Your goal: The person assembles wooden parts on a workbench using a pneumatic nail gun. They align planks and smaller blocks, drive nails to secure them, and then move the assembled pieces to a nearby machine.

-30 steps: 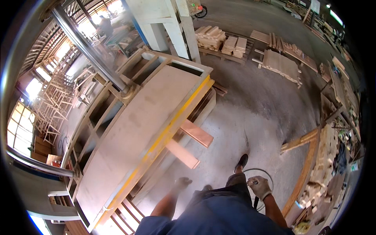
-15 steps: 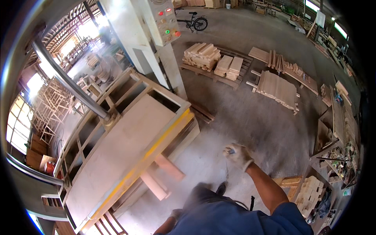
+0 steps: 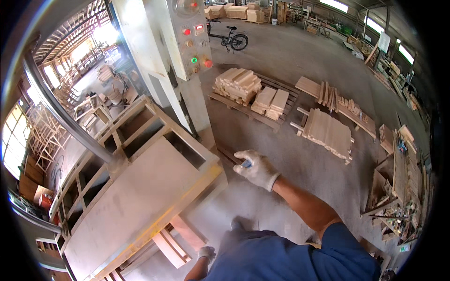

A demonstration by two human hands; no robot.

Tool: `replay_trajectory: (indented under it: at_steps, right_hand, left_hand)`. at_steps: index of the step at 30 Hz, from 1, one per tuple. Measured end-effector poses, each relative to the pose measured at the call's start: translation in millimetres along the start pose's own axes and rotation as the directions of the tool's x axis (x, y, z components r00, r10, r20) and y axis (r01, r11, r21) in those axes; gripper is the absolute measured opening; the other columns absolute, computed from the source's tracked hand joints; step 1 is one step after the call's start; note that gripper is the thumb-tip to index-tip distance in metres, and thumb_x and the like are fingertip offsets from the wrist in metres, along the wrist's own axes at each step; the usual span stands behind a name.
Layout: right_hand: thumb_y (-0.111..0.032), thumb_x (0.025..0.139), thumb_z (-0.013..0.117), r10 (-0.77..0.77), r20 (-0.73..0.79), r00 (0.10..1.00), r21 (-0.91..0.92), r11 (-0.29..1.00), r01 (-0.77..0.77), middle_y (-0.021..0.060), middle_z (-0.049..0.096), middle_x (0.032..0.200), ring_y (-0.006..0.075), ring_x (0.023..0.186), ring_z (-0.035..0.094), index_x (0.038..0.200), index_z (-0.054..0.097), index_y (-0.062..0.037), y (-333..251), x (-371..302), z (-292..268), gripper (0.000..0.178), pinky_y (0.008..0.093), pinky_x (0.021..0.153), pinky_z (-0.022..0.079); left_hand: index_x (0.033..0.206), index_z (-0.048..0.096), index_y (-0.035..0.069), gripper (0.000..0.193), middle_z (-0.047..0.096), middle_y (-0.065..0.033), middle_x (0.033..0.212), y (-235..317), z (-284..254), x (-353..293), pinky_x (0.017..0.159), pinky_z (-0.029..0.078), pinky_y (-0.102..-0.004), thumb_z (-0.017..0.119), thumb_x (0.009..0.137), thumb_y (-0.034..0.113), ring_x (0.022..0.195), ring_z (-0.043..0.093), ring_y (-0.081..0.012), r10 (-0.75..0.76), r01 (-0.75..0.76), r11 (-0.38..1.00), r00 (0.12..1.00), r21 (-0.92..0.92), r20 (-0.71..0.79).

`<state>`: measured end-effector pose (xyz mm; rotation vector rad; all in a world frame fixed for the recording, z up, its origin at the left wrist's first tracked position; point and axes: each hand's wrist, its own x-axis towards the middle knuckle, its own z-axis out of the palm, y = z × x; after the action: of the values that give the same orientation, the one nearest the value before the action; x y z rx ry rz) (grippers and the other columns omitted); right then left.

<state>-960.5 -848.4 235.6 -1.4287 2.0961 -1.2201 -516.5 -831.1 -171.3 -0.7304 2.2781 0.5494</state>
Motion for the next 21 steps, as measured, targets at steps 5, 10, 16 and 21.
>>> replay_trajectory:
  at_steps: [5, 10, 16, 21]
  right_hand:
    - [-0.025, 0.091, 0.081, -0.131, -0.042, 0.991, -0.053, 0.99, 0.128, 0.0194, 0.059, 0.15, 0.0273, 0.118, 0.072, 0.141, 0.064, -0.0053, 24.0, 83.8, -21.8, 0.057, 0.0362, 0.099, 0.059]
    - [-0.035, 0.09, 0.079, -0.259, 0.043, 0.965, -0.286, 0.922, 0.26, 0.0272, 0.03, 0.17, 0.0422, 0.156, 0.034, 0.156, 0.047, -0.0032, 20.9, 174.6, -40.5, 0.08, 0.0481, 0.125, 0.036]
    - [-0.041, 0.09, 0.077, -0.353, 0.146, 0.924, -0.496, 0.782, 0.377, 0.0239, 0.016, 0.176, 0.0415, 0.157, 0.032, 0.162, 0.035, 0.0023, 22.5, 292.8, -43.7, 0.093, 0.0457, 0.127, 0.033]
    - [-0.036, 0.088, 0.08, -0.44, 0.209, 0.873, -0.464, 0.741, 0.485, 0.0248, 0.013, 0.176, 0.0406, 0.159, 0.029, 0.163, 0.03, 0.0052, 34.6, 360.5, -45.2, 0.099, 0.0437, 0.129, 0.03]
  left_hand:
    - [0.095, 0.079, 0.01, 0.023, 0.073, -0.0088, 0.073, -0.1, -49.4, 49.7, 0.06, 0.057, -0.039, 0.068, 0.094, 0.029, 0.065, 0.072, -0.0216, -0.473, 0.161, 0.284, 0.881, -0.945, 0.008]
    - [0.106, 0.08, 0.002, 0.031, 0.065, -0.0066, 0.068, 9.5, -67.6, 37.4, 0.055, 0.052, -0.0386, 0.069, 0.102, 0.031, 0.057, 0.064, -0.0192, -0.613, 0.036, 0.124, 0.789, -0.992, -0.048]
    - [0.106, 0.08, 0.003, 0.031, 0.066, -0.0065, 0.07, 67.8, -100.2, 29.1, 0.056, 0.052, -0.0383, 0.069, 0.102, 0.032, 0.059, 0.064, -0.0189, -0.671, 0.074, 0.102, 0.742, -0.992, -0.014]
    - [0.106, 0.08, 0.003, 0.031, 0.067, -0.0065, 0.071, 159.0, -174.4, 82.3, 0.058, 0.053, -0.0381, 0.069, 0.101, 0.032, 0.06, 0.064, -0.0187, -0.604, 0.029, 0.133, 0.795, -0.991, -0.058]
